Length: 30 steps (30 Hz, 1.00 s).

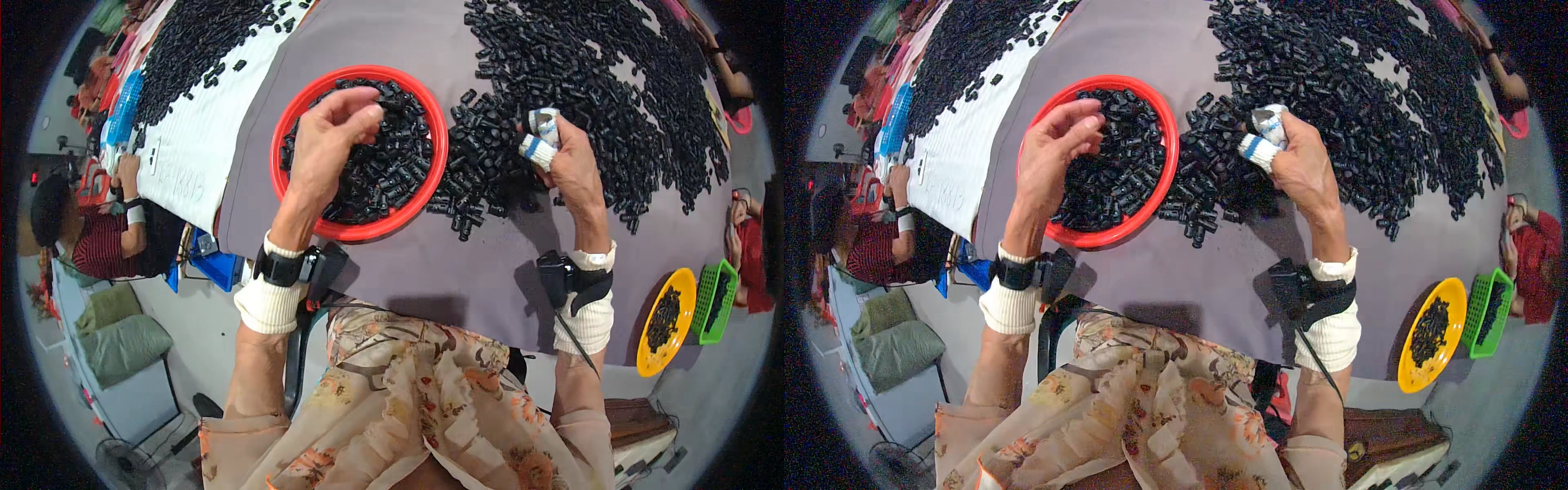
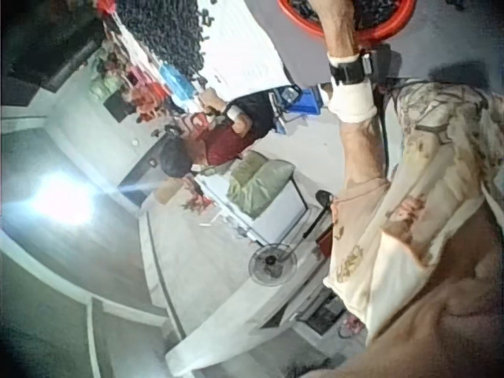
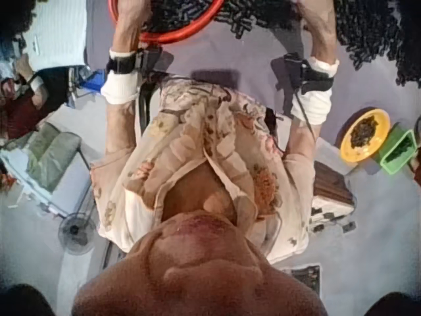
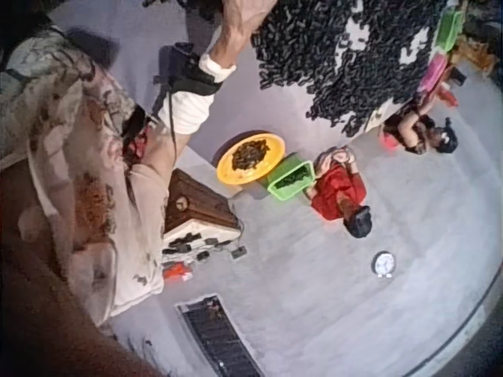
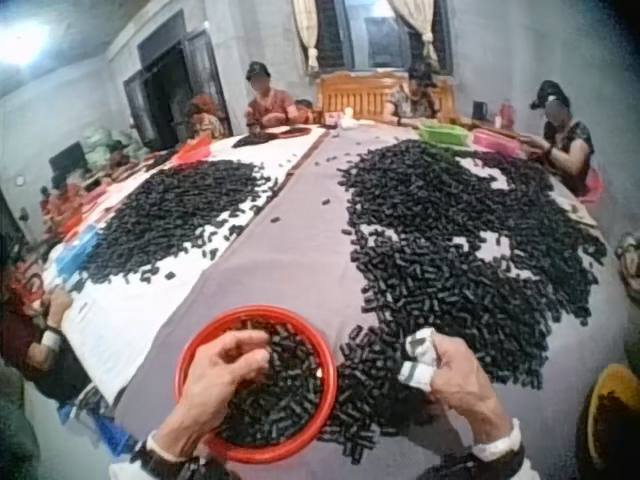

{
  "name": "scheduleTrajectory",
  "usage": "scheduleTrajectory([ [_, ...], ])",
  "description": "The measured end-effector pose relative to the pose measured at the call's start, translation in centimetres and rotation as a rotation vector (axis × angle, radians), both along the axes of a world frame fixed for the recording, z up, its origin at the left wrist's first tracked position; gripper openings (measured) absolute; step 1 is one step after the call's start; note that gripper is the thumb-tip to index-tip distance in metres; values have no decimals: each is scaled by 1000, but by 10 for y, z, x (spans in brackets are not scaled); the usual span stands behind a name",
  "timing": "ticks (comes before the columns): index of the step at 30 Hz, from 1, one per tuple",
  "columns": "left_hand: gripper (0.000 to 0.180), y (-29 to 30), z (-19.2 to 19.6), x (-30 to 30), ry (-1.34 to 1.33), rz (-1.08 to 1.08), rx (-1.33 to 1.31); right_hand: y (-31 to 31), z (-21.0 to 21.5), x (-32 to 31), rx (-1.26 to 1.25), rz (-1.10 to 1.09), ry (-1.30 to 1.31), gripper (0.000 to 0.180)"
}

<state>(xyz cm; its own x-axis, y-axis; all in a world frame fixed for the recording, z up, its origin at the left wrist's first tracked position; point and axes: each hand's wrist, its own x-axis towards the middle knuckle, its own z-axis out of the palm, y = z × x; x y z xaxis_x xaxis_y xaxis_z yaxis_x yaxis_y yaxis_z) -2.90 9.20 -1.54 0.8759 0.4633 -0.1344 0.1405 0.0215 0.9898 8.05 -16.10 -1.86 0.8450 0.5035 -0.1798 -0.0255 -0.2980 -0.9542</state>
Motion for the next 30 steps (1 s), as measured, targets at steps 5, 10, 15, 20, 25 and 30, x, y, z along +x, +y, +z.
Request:
scheduleTrajectory([
  [5,16,-48,-1,-9,40,-432,368,-26,-25,-7,-34,-36,10,12],
  [10,16,-76,-26,-15,-37,-559,996,-37,-42,-15,-22,-15,2,13],
  [15,17,-97,-37,-12,22,-600,1225,-36,-42,-21,7,3,-43,14],
  [20,18,-92,-40,-6,-52,-561,1015,-31,-28,-27,-42,-3,-8,12],
  [25,11,-75,-3,3,121,-487,-255,-19,-5,-29,70,59,-20,22],
  [30,11,-62,2,0,25,-483,-679,10,27,-33,185,200,-71,35],
])
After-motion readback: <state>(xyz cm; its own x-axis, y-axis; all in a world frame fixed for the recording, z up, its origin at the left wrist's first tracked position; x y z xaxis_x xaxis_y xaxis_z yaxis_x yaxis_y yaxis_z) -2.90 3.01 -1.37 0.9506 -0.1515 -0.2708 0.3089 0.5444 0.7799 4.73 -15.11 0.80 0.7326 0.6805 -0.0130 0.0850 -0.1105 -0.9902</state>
